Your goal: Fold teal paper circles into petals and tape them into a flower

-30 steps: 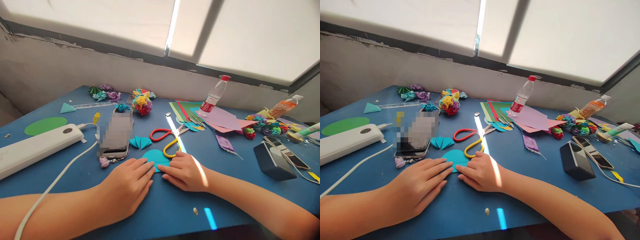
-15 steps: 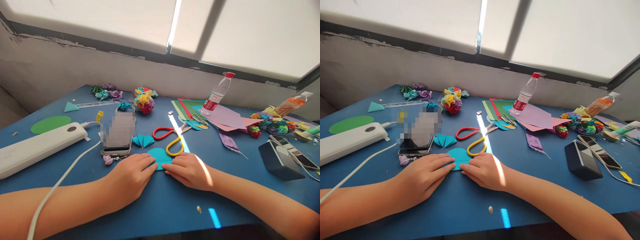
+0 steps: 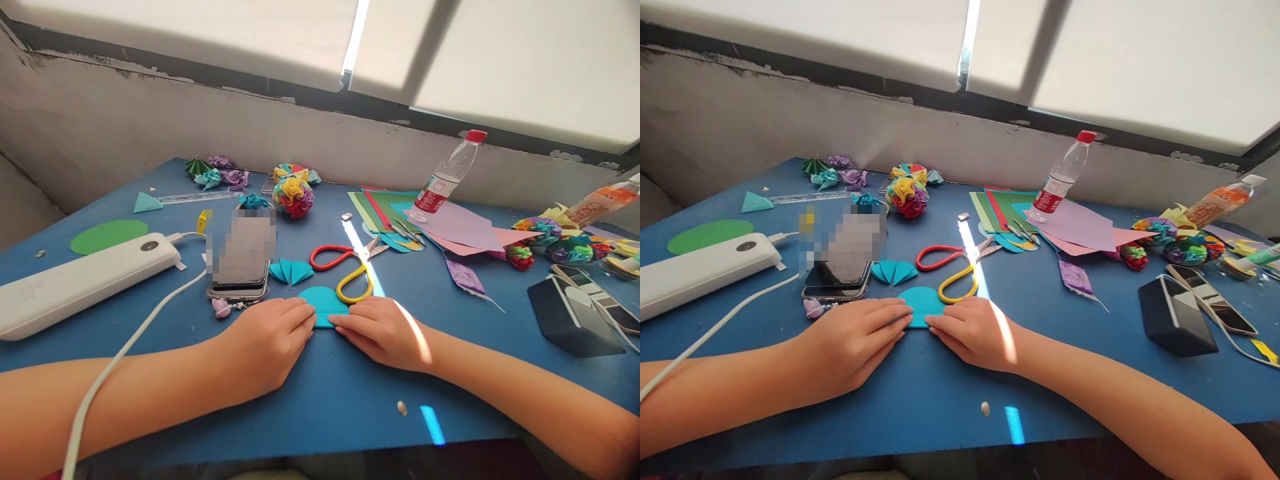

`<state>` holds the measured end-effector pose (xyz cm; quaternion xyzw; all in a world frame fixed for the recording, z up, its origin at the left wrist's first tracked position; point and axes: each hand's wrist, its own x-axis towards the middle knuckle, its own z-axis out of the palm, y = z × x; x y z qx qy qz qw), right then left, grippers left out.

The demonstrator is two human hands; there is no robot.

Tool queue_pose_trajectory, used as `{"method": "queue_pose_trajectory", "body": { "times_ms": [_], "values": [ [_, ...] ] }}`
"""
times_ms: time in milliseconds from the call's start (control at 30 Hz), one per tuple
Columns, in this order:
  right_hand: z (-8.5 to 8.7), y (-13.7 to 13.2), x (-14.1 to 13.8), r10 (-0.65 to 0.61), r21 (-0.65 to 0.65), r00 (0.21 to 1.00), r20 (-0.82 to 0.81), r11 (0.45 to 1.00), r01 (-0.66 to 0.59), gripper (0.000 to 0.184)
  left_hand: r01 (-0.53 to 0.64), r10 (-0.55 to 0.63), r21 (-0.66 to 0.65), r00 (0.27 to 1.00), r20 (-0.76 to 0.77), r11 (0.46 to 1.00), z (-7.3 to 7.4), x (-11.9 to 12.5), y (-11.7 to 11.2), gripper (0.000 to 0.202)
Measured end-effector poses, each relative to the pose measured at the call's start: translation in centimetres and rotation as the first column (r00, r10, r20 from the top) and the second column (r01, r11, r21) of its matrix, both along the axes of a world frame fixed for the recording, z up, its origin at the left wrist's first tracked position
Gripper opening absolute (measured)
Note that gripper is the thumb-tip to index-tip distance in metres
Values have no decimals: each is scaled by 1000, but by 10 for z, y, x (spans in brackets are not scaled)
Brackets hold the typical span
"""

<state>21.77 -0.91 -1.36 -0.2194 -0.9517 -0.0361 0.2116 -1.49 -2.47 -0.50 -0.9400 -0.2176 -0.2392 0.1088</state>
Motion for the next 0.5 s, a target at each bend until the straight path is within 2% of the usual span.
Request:
{"method": "queue_pose_trajectory", "body": {
  "times_ms": [267,500],
  "values": [
    [0,1,0,-9,-36,1000,-1,999,9,25,-13,14,29,999,-44,999,0,2,-6,31],
    [0,2,1,-10,-35,1000,-7,999,10,27,-4,4,-11,1000,13,1000,-1,2,-5,30]
  ]
}}
